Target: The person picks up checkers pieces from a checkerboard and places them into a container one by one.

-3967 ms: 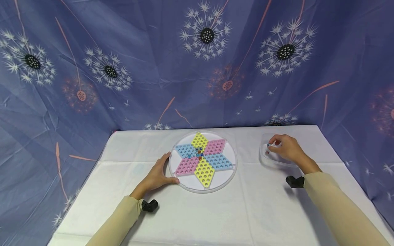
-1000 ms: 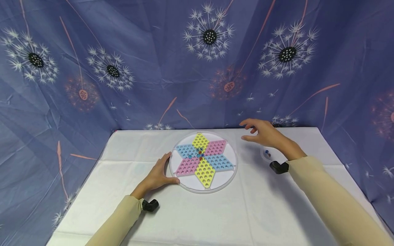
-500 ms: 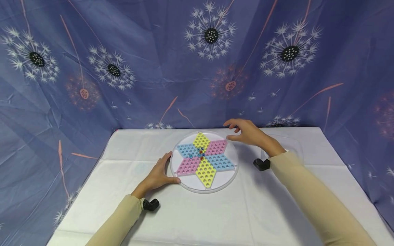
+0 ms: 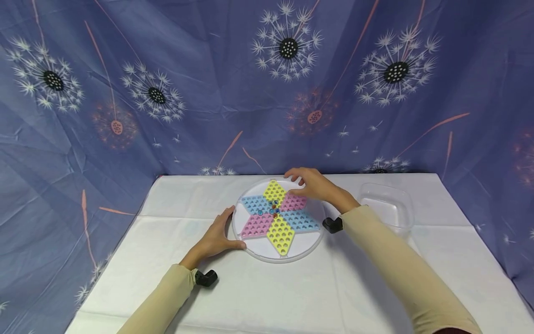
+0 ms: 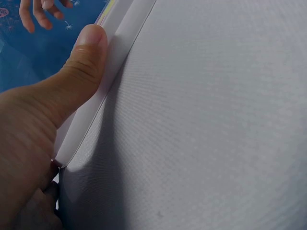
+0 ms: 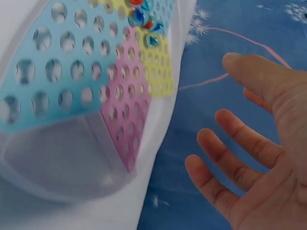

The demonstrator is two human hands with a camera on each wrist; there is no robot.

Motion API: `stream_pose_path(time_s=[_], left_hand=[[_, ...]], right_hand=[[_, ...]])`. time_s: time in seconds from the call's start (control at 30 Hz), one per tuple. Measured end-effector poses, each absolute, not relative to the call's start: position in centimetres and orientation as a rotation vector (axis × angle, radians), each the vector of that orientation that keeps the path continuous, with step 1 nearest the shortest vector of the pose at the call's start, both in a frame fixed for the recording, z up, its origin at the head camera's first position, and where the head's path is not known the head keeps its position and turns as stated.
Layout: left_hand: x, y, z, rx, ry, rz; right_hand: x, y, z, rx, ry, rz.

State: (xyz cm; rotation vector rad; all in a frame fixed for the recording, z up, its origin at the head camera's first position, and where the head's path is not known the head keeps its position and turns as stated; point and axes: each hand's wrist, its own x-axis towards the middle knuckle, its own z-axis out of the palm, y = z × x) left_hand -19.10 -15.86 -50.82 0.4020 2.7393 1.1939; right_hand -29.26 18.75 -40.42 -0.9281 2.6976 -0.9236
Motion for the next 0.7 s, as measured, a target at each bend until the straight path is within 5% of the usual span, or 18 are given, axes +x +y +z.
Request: stream_pose_path(time_s=[0.7], left_hand=[[-19.0,-15.9,-50.6,0.393,2.727,1.196]], right_hand=[[-30.2,15.1,-45.4,-0.959,2.659,-0.871]])
